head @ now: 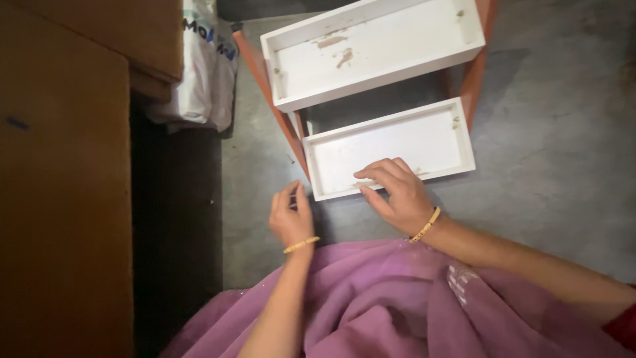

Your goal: The person assembles a two-tier white drawer unit by hand. They insert screws into pre-drilled holes on the drawer sides and align the drawers with the wooden frame, securing them in place.

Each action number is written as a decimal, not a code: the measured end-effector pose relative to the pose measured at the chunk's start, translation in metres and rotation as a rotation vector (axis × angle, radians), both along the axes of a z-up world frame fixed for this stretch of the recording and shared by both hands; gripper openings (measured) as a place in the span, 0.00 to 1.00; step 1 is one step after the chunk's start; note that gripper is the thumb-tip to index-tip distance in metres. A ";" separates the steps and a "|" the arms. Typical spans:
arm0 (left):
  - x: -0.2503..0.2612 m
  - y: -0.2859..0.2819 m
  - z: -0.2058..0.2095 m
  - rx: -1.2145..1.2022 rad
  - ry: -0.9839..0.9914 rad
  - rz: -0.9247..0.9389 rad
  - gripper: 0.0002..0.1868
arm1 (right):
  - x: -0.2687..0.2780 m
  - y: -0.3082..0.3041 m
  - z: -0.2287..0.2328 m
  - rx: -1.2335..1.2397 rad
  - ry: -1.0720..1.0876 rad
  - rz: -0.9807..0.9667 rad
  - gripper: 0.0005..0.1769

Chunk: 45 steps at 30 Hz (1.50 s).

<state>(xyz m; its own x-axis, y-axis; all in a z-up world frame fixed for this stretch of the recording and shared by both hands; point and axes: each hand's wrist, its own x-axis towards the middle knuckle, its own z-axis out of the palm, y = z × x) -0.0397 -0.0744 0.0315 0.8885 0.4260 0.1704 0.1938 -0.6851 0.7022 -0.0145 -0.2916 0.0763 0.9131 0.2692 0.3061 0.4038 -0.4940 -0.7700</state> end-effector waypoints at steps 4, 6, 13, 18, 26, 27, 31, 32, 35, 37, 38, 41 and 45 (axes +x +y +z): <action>0.001 0.037 -0.033 0.147 0.129 -0.073 0.08 | 0.002 0.005 -0.003 -0.007 0.009 0.001 0.11; 0.008 0.046 -0.044 0.208 0.218 -0.145 0.09 | 0.003 0.005 -0.002 -0.014 0.016 0.000 0.11; 0.019 0.055 -0.062 0.340 0.374 -0.239 0.07 | 0.002 0.000 -0.001 -0.035 0.035 -0.014 0.11; 0.020 0.054 -0.068 0.481 0.439 -0.315 0.08 | 0.002 -0.003 -0.001 -0.019 0.032 -0.024 0.12; 0.014 0.025 -0.019 -0.170 0.121 0.038 0.09 | -0.001 -0.035 -0.018 0.025 -0.036 -0.178 0.11; 0.010 0.014 -0.009 -0.275 0.099 0.056 0.09 | 0.000 -0.044 -0.022 0.035 -0.036 -0.268 0.12; 0.009 -0.053 0.013 -0.531 0.056 -0.086 0.11 | 0.006 -0.089 -0.039 -0.023 -0.076 -0.566 0.17; 0.016 -0.075 0.014 -0.628 0.138 -0.091 0.12 | 0.010 -0.100 -0.044 -0.065 -0.097 -0.630 0.18; 0.047 -0.137 0.010 -0.787 0.221 -0.209 0.11 | 0.022 -0.129 -0.059 -0.060 0.007 -0.604 0.27; 0.068 -0.170 0.005 -0.774 0.348 -0.264 0.10 | 0.028 -0.139 -0.069 -0.105 0.141 -0.580 0.30; 0.077 -0.183 0.002 -0.768 0.426 -0.290 0.10 | 0.028 -0.143 -0.073 -0.123 0.208 -0.568 0.31; 0.096 -0.211 -0.006 -0.676 0.592 -0.265 0.09 | 0.031 -0.144 -0.083 -0.031 0.329 -0.539 0.26; 0.102 -0.227 -0.016 -0.553 0.612 -0.223 0.09 | 0.033 -0.147 -0.086 0.102 0.337 -0.535 0.24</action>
